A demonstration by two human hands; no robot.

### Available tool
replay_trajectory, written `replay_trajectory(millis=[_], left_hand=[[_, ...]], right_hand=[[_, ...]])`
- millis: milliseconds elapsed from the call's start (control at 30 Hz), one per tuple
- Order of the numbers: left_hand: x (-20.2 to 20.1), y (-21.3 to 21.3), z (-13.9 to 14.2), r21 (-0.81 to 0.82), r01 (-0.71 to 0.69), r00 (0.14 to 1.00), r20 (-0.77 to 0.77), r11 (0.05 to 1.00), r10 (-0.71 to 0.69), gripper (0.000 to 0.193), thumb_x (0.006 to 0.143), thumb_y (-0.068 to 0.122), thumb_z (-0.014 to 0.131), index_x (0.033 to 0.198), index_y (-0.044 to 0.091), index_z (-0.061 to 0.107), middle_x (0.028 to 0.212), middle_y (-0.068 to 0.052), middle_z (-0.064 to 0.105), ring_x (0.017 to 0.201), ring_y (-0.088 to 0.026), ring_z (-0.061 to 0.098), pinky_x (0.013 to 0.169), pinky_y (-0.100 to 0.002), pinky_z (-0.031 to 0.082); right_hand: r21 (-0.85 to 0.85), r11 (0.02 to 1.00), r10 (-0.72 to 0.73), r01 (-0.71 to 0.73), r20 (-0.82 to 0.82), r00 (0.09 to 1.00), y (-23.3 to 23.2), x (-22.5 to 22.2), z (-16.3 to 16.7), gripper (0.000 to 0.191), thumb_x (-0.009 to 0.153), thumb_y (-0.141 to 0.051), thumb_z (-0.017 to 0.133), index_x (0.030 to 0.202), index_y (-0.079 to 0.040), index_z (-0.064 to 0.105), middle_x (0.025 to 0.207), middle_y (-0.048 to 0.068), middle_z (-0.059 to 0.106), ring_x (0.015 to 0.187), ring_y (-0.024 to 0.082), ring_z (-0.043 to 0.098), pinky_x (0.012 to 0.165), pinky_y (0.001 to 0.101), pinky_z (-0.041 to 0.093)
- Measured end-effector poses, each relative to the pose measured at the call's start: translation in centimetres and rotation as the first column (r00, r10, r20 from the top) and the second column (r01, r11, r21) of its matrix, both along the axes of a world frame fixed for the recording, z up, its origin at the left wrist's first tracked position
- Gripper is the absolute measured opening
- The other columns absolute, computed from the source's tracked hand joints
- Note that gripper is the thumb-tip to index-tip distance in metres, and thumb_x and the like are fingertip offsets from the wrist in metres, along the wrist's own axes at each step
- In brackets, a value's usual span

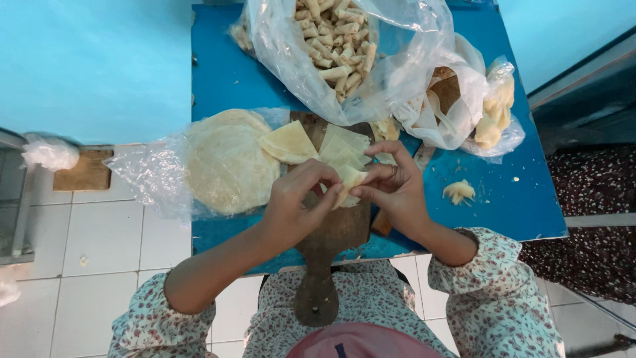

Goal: The person folds thin square pastry wrappers around a filling, pinching the edges closed to form stuffed pastries, and places the finished pastries into a plastic bag. They take wrappers one at a time from a stack on the board, add filling with a spoon, and set completed pastries aside.

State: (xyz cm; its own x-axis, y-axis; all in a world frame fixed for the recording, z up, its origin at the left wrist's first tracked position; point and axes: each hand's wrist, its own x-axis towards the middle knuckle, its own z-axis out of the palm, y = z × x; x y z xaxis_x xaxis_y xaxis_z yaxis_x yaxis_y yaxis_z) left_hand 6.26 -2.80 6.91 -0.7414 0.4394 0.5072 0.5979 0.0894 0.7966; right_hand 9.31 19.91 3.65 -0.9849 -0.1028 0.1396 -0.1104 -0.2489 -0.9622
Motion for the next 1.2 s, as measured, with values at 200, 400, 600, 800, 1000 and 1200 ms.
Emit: replay_trajectory(millis=[200, 400, 600, 800, 1000, 1200], left_hand=[[-0.5, 0.5, -2.8, 0.245, 0.033, 0.902, 0.411, 0.969, -0.134, 0.002, 0.106, 0.002, 0.059, 0.107, 0.002, 0.057, 0.097, -0.002, 0.062, 0.086, -0.008, 0.062, 0.075, -0.025, 0.053], [-2.7, -0.9, -4.6, 0.431, -0.102, 0.755, 0.62, 0.897, -0.212, 0.01, 0.109, 0.01, 0.048, 0.108, 0.004, 0.055, 0.096, 0.002, 0.057, 0.085, -0.004, 0.054, 0.075, -0.022, 0.047], [-1.1, 0.0, -3.2, 0.251, -0.07, 0.909, 0.414, 0.965, -0.041, 0.004, 0.106, 0.006, 0.057, 0.108, 0.005, 0.053, 0.101, -0.001, 0.057, 0.086, -0.008, 0.055, 0.075, -0.027, 0.049], [-0.1, 0.7, -1.3, -0.157, 0.081, 0.954, -0.275, 0.984, -0.123, 0.032, 0.093, 0.009, 0.072, 0.12, 0.007, 0.056, 0.118, -0.014, 0.061, 0.114, -0.034, 0.062, 0.097, -0.045, 0.052], [-0.7, 1.1, -1.7, 0.126, 0.158, 0.948, 0.258, 0.979, -0.186, 0.059, 0.094, 0.008, 0.073, 0.142, 0.003, 0.04, 0.131, -0.012, 0.056, 0.122, -0.023, 0.06, 0.096, -0.036, 0.053], [-1.6, 0.9, -3.2, 0.086, 0.134, 0.811, 0.563, 0.987, -0.16, 0.055, 0.093, 0.0, 0.071, 0.141, 0.009, 0.045, 0.093, -0.006, 0.066, 0.076, -0.009, 0.065, 0.066, -0.027, 0.052]], right_hand=[[-0.109, 0.994, -0.032, 0.031, -0.011, 0.999, 0.2, -0.3, -0.1, 0.056, 0.088, 0.017, 0.068, 0.134, -0.005, 0.047, 0.096, 0.007, 0.068, 0.102, 0.017, 0.07, 0.093, 0.0316, 0.056], [-0.337, 0.933, -0.119, 0.126, 0.04, 0.992, 1.2, -0.8, 1.3, 0.052, 0.083, 0.014, 0.05, 0.13, -0.007, 0.047, 0.109, 0.005, 0.055, 0.097, 0.017, 0.062, 0.087, 0.0302, 0.052], [-0.223, 0.972, 0.123, -0.076, 0.203, 0.971, 1.1, -0.5, 1.9, 0.042, 0.09, -0.001, 0.055, 0.131, -0.006, 0.046, 0.104, 0.011, 0.06, 0.062, 0.01, 0.052, 0.051, 0.0212, 0.039], [0.081, 0.987, 0.125, -0.141, 0.17, 0.977, 0.5, -0.3, 1.4, 0.05, 0.094, -0.006, 0.071, 0.133, -0.011, 0.04, 0.108, 0.005, 0.065, 0.074, 0.004, 0.06, 0.054, 0.0186, 0.039], [0.158, 0.981, 0.088, -0.116, 0.174, 0.981, 1.3, -0.3, 2.4, 0.052, 0.091, 0.002, 0.073, 0.131, -0.011, 0.043, 0.095, 0.004, 0.071, 0.07, 0.004, 0.061, 0.051, 0.0196, 0.043], [0.46, 0.883, 0.004, -0.093, 0.191, 0.982, 0.9, -0.9, 3.2, 0.053, 0.088, -0.002, 0.077, 0.129, -0.011, 0.046, 0.084, 0.003, 0.071, 0.065, 0.002, 0.057, 0.051, 0.0203, 0.04]])
